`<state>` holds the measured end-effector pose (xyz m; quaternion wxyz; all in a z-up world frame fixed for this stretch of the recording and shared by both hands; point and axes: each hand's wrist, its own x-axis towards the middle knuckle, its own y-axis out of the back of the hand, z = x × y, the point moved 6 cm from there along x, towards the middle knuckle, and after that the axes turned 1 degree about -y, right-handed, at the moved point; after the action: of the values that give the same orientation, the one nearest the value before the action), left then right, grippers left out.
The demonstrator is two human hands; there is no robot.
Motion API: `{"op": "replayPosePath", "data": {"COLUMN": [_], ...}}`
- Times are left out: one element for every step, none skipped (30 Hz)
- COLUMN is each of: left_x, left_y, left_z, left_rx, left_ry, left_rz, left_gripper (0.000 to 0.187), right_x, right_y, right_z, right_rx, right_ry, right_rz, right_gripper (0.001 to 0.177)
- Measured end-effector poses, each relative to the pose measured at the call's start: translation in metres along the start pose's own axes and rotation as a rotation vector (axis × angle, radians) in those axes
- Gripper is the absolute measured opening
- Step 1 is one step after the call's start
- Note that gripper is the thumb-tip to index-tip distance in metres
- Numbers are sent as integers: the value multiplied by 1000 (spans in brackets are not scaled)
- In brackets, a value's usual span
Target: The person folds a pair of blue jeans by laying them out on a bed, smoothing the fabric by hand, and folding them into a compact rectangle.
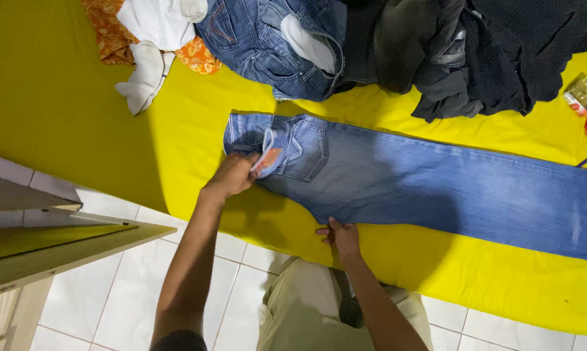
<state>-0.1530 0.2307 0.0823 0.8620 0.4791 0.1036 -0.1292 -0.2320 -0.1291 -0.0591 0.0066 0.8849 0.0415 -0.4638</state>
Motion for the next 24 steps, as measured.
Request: {"op": "replayPosePath", "data": {"left_x": [2, 8, 12, 15, 21, 24, 27, 30, 34, 36, 34, 34, 35, 32, 31, 31, 31, 28, 27, 32, 34, 33, 34, 34], "left_y": [-9, -14, -15, -16, -14, -13, -12, -19, -28, -30, -38, -44, -42, -45, -47, -46, -43, -43, -46, -43, -39, -36, -36, -33], "left_z": [-15, -29, -45, -64, -88, -110, -124, -139, -151, -157, -163, -168, -172, -172, -170, -175, -172, -168, -168, -168, -167, -163, -157, -151], "left_rx": [0, -187, -374, -372, -510, -649, -647, -731, -814, -811, -800, -789, -789, -935, -1079, -1082, -1209, -1333, -1335, -1301, -1266, -1264, -1238, -1212], "left_ry": [2, -24, -50, -53, 24, 100, 96, 199, 303, 298, 374, 449, 443, 390, 333, 334, 248, 164, 169, 149, 128, 130, 159, 191], "left_rz": [1, 78, 155, 156, 180, 201, 200, 113, 23, 25, -32, -89, -86, -173, -260, -256, -315, -381, -383, -345, -307, -301, -268, -240], "left_gripper": [37, 30, 24, 24, 27, 30, 30, 34, 38, 38, 43, 48, 48, 54, 60, 60, 66, 72, 72, 70, 68, 68, 72, 77], "right_x": [-3, -6, -7, -8, -8, -8, -7, -5, -3, -6, -18, -32, -37, -51, -64, -63, -59, -62, -69, -69, -62, -43, -35, -29], "right_y": [0, 0, -1, -2, -2, -1, -1, 0, 1, 0, 7, 12, 12, 27, 36, 26, 3, -21, -50, -89, -124, -157, -180, -197], "right_z": [0, -3, -6, -7, -7, -5, -5, -2, 2, 8, -1, -16, -20, -17, -18, -32, -62, -91, -122, -153, -176, -195, -212, -222], "right_rx": [-1, 27, 56, 58, 72, 86, 90, 63, 36, 39, -73, -188, -186, -168, -148, -151, -88, -24, -307, -593, -647, -780, -810, -837], "right_ry": [0, 8, 16, 19, 6, -8, -4, -29, -53, -48, 230, 511, 516, 411, 302, 305, 555, 790, 1030, 1267, 1366, 1295, 1396, 1494], "right_rz": [-1, 12, 26, 25, 17, 10, 11, 40, 69, 69, 256, 440, 443, 648, 851, 849, 667, 479, 392, 286, 152, 44, 9, -26], "right_gripper": [29, 28, 28, 28, 29, 31, 31, 33, 36, 36, 34, 38, 38, 40, 46, 46, 39, 33, 29, 26, 32, 41, 45, 50]}}
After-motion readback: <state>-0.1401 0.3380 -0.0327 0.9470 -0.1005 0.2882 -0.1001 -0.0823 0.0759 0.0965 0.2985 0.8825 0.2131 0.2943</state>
